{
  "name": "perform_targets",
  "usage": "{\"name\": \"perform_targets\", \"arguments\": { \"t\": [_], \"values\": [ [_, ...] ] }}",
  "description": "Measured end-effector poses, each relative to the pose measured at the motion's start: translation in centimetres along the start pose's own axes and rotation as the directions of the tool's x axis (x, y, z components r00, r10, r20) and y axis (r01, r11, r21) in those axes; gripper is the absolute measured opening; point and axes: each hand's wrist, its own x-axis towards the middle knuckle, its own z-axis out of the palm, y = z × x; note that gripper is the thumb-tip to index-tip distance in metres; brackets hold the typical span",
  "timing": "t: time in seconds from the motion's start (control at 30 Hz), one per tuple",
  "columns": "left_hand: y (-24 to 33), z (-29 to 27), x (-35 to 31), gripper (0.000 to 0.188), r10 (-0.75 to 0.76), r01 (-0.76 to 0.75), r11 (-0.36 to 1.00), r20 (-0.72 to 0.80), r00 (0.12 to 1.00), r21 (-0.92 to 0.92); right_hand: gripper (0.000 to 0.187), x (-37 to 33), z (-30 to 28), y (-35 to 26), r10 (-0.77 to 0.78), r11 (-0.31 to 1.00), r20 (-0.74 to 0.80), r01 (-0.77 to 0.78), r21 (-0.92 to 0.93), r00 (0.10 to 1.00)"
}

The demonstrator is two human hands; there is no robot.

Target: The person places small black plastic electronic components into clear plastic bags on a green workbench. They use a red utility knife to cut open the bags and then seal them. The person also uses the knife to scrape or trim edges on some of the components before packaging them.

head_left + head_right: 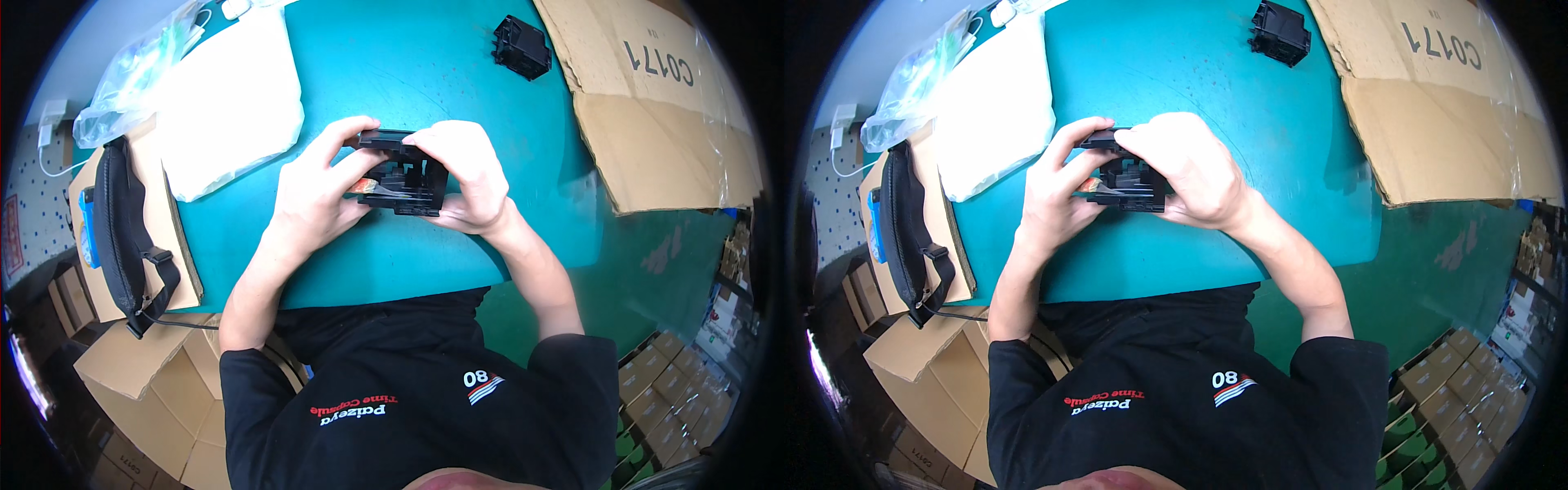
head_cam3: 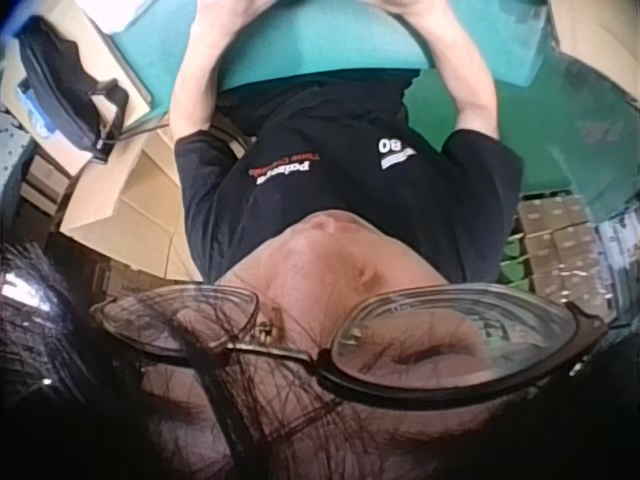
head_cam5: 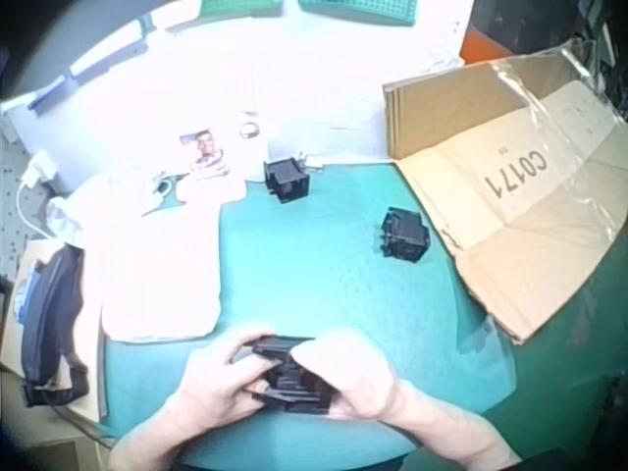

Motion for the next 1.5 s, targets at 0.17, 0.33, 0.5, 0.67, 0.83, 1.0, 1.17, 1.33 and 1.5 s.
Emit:
{"name": "perform_targets", "arguments": {
  "t": [0.17, 0.33, 0.5, 0.67, 0.83, 1.0, 1.17, 1.33, 1.5],
  "values": [
    [0.0, -0.2, 0.2, 0.042, -0.026, 0.027, 0.993, 0.011, 1.0, -0.118, 0.065, -0.2, 0.2, 0.0, 0.002, 1.0, -0.043, -0.002, -0.002, 0.999],
    [-0.1, -0.1, 0.0, 0.039, -0.05, 0.048, 0.972, -0.005, 0.999, -0.229, 0.067, -0.1, 0.0, 0.0, -0.001, 1.0, -0.052, 0.001, 0.009, 0.999],
    [-0.3, 0.0, 0.1, 0.043, -0.013, 0.005, 0.983, -0.044, 0.999, -0.184, 0.068, -0.2, -0.1, 0.1, 0.005, 1.0, -0.065, -0.004, 0.007, 0.998],
    [-0.2, 0.0, 0.3, 0.046, 0.041, -0.045, 0.996, -0.058, 0.998, -0.082, 0.066, -0.2, -0.2, 0.1, 0.008, 1.0, -0.08, -0.007, 0.017, 0.997],
    [0.1, 0.0, 0.2, 0.046, 0.065, -0.062, 0.997, -0.055, 0.996, 0.052, 0.061, 0.0, -0.1, -0.1, -0.015, 1.0, -0.056, 0.014, -0.028, 0.998],
    [0.3, 0.1, 0.2, 0.042, -0.017, 0.017, 0.999, -0.018, 1.0, -0.044, 0.061, -0.2, 0.0, -0.1, -0.019, 0.999, -0.048, 0.018, -0.031, 0.999],
    [-0.2, 0.1, 0.1, 0.04, 0.011, -0.026, 0.972, -0.064, 0.998, -0.235, 0.066, 0.0, -0.2, -0.4, 0.011, 1.0, -0.095, -0.01, 0.004, 0.995],
    [-0.4, 0.6, -0.7, 0.076, -0.277, 0.275, 0.546, 0.138, 0.951, -0.791, 0.074, 0.1, -1.0, -0.4, 0.06, 0.994, -0.164, -0.045, 0.097, 0.985],
    [0.0, 0.8, -0.6, 0.071, -0.324, 0.357, 0.005, 0.336, 0.884, -0.934, 0.074, -0.1, -1.6, -0.1, 0.082, 0.989, -0.212, -0.053, 0.138, 0.974]
  ]
}}
